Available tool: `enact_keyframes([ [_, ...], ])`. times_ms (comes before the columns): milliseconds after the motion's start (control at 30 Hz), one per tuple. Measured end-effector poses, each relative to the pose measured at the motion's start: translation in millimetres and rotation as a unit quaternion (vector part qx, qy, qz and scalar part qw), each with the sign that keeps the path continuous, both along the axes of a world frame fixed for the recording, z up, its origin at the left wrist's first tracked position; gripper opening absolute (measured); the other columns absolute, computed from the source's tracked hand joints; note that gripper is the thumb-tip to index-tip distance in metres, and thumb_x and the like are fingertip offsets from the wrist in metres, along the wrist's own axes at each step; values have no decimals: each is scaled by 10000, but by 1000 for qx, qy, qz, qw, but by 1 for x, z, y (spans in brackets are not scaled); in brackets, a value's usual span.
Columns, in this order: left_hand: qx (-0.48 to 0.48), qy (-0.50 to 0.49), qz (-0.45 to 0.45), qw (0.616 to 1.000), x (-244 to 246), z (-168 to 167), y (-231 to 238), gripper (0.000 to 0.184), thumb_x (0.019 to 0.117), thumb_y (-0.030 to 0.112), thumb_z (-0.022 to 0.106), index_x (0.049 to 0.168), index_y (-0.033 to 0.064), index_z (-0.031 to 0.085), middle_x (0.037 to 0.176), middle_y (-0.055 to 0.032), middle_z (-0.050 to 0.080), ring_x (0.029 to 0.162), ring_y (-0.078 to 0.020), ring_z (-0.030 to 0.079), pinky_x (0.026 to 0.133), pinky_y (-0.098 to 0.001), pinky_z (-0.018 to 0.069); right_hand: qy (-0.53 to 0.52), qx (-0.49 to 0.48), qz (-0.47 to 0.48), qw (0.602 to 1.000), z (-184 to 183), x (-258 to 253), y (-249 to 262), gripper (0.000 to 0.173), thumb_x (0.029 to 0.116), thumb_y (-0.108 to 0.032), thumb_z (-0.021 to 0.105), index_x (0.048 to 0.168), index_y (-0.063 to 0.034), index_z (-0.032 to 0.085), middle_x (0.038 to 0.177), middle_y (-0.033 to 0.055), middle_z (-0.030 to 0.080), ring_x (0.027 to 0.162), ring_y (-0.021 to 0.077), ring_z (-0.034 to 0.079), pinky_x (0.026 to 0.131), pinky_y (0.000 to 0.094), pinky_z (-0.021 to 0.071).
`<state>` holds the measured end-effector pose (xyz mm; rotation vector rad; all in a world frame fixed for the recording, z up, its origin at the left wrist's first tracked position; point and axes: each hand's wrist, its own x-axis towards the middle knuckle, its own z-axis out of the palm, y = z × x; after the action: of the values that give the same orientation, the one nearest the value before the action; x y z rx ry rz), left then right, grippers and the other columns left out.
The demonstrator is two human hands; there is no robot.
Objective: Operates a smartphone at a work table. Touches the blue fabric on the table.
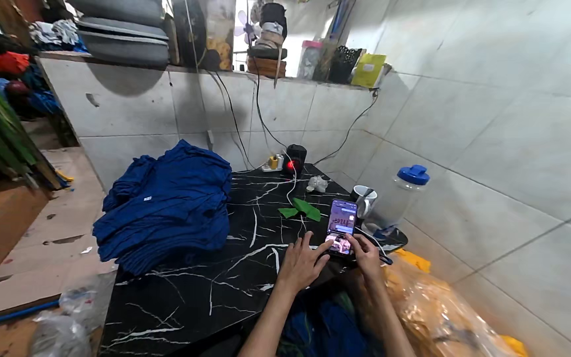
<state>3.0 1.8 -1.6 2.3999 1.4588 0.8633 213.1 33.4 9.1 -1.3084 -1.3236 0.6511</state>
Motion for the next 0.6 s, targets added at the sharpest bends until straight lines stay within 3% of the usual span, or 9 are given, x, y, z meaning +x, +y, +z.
enact_keyframes([
  [133, 3, -2, 3, 1000, 0, -1, 0, 456, 1072, 544, 342, 1504, 477, 469, 1539, -154, 456, 1214, -328, 592, 924, -512, 517, 8, 5, -36, 999, -3, -6, 2, 188, 998, -154, 664, 1013, 30, 700, 829, 81, 705, 677, 88, 617, 657, 271, 524],
  [367, 2, 0, -7, 1000, -1, 0, -1, 454, 1073, 546, 333, 1450, 428, 556, 1517, -131, 490, 1205, -308, 604, 925, -499, 524, 17, 13, 27, 999, -8, 6, 3, 214, 1050, -155, 553, 1039, 12, 686, 806, 46, 668, 680, 67, 607, 657, 239, 523],
  [467, 2, 0, -8, 1000, -1, -1, -1, 455, 1073, 546, 334, 1452, 429, 556, 1516, -131, 487, 1201, -300, 605, 927, -493, 524, 17, 3, 69, 997, -9, 14, 2, 189, 998, -122, 626, 1118, 15, 674, 900, 68, 724, 779, 101, 679, 737, 270, 574],
  [600, 6, -6, -7, 1000, -1, -1, -1, 451, 1075, 541, 334, 1448, 429, 561, 1515, -132, 488, 1186, -295, 610, 923, -490, 524, 26, -9, 114, 993, -14, 24, 3, 320, 917, -97, 713, 1213, 9, 652, 1059, 106, 744, 959, 168, 723, 869, 330, 604],
])
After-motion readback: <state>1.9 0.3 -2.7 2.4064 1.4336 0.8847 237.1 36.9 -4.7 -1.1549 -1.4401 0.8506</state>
